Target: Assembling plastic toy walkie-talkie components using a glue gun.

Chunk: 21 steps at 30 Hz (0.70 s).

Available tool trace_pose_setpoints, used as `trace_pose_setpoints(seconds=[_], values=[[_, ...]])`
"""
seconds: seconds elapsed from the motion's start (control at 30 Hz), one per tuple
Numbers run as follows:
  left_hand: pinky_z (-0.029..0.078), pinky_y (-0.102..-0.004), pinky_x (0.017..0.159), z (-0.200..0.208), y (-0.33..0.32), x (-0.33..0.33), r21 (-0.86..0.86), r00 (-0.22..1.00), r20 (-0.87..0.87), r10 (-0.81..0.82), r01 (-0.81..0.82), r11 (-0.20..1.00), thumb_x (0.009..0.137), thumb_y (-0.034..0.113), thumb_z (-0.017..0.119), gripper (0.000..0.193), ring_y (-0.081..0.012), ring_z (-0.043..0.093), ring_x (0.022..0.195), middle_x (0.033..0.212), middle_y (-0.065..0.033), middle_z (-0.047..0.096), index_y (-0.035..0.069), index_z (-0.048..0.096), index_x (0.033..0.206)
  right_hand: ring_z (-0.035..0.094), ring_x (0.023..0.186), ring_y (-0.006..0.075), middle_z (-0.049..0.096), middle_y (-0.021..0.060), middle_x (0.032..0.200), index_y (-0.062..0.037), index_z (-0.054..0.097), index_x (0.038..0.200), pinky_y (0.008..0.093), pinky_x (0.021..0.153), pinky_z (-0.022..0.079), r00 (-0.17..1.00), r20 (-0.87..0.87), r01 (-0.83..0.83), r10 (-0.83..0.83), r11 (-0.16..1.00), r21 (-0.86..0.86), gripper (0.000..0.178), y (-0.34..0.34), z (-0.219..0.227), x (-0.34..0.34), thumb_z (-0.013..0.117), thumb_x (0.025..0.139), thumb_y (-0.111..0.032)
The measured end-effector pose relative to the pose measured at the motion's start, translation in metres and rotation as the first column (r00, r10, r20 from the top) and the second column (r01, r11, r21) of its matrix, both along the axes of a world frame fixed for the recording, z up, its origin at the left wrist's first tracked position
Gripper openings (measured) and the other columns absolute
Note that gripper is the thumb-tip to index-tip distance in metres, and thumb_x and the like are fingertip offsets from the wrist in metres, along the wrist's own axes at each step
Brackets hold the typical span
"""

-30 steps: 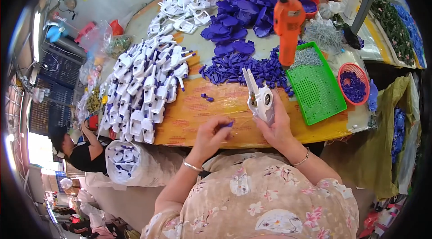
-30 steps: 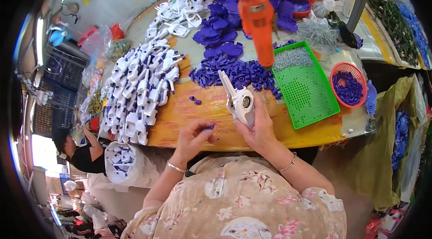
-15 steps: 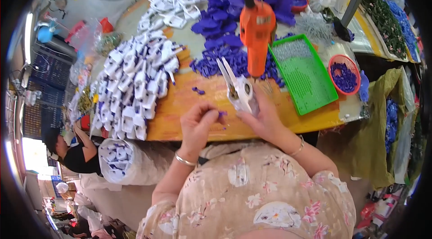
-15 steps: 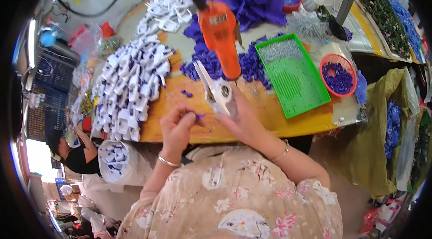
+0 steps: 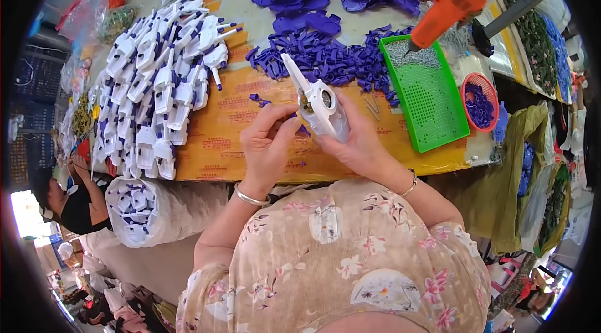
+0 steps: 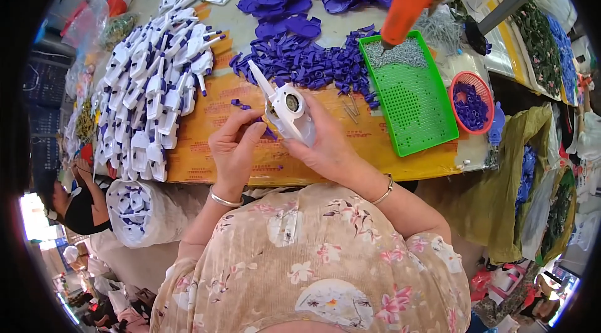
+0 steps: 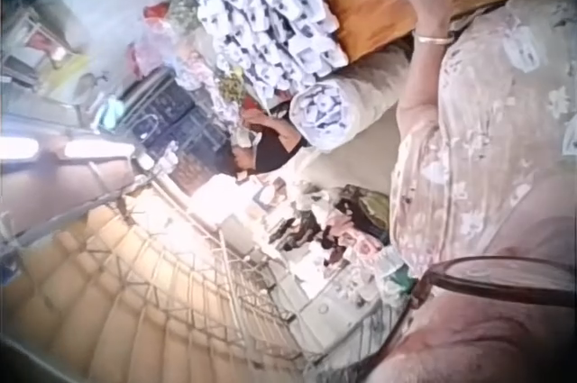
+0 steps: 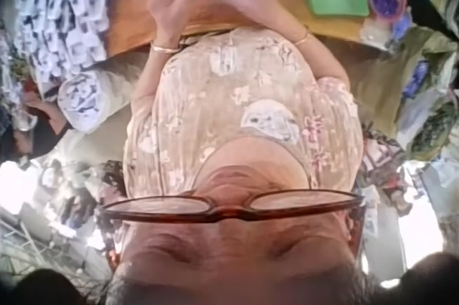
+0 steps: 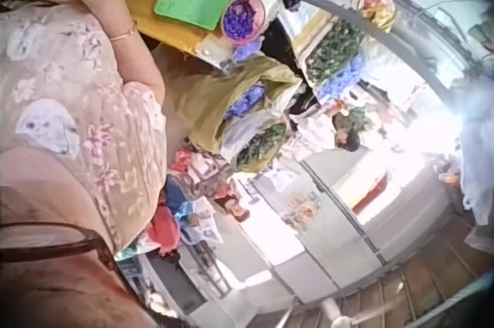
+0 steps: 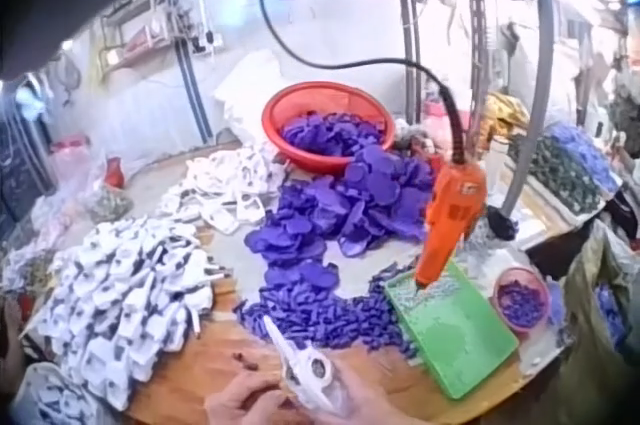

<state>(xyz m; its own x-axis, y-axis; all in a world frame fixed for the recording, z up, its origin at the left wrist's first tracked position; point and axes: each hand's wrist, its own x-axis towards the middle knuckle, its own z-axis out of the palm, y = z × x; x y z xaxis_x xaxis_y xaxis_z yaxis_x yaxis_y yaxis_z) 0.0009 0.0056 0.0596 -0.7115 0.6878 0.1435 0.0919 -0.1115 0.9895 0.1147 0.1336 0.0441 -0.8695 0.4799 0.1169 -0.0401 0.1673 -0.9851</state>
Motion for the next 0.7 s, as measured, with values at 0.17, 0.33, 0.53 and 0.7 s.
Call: trace_pose_setpoints(seconds=[0.17, 0.33, 0.53, 0.7], values=[[0.05, -0.021, 0.067, -0.01, 0.0, -0.008, -0.012, 1.0, -0.03, 0.008, -0.009, 1.0, 0.081, -0.005, 0.061, 0.019, -0.0077, 0.058, 0.076, 0.087, -0.0026, 0.059, -0.004, 0.062, 0.1, 0.053, 0.11, 0.0299, 0.054, 0.0184, 0.117, -0.0015, 0.038, 0.129, 0.0366, 0.091, 0.042, 0.998, 0.039, 0.039, -0.044, 0.994, 0.105, 0.065, 0.001, -0.003, -0.006, 0.068, 0.071, -0.01], [0.048, -0.0201, 0.065, -0.011, 0.005, -0.01, -0.02, 0.99, 0.135, 0.033, -0.03, 0.999, 0.08, -0.004, 0.064, 0.021, -0.0062, 0.057, 0.075, 0.084, -0.0009, 0.061, -0.003, 0.062, 0.1, 0.054, 0.105, 0.0324, 0.054, 0.0182, 0.113, -0.0019, 0.039, 0.127, 0.0378, 0.089, 0.043, 0.999, 0.031, 0.036, -0.041, 0.99, 0.139, 0.066, 0.001, -0.013, -0.01, 0.07, 0.069, -0.01], [0.046, -0.0189, 0.065, -0.021, 0.008, -0.01, 0.002, 0.993, 0.11, 0.036, -0.036, 0.999, 0.078, -0.005, 0.065, 0.022, -0.0054, 0.056, 0.074, 0.084, -0.001, 0.061, -0.002, 0.061, 0.099, 0.053, 0.105, 0.0336, 0.053, 0.0183, 0.113, -0.0019, 0.038, 0.127, 0.0391, 0.088, 0.043, 0.997, 0.028, 0.071, -0.077, 0.981, 0.178, 0.068, -0.001, -0.017, -0.007, 0.072, 0.069, -0.011], [0.046, -0.0191, 0.062, -0.026, 0.01, -0.007, -0.008, 0.995, 0.073, 0.065, -0.065, 0.998, 0.078, -0.004, 0.066, 0.019, -0.0048, 0.054, 0.071, 0.081, -0.0003, 0.06, -0.002, 0.06, 0.096, 0.052, 0.105, 0.0347, 0.053, 0.0191, 0.113, -0.0024, 0.035, 0.129, 0.04, 0.088, 0.043, 0.996, 0.053, 0.064, -0.074, 0.984, 0.166, 0.071, -0.003, -0.019, -0.004, 0.072, 0.069, -0.011]])
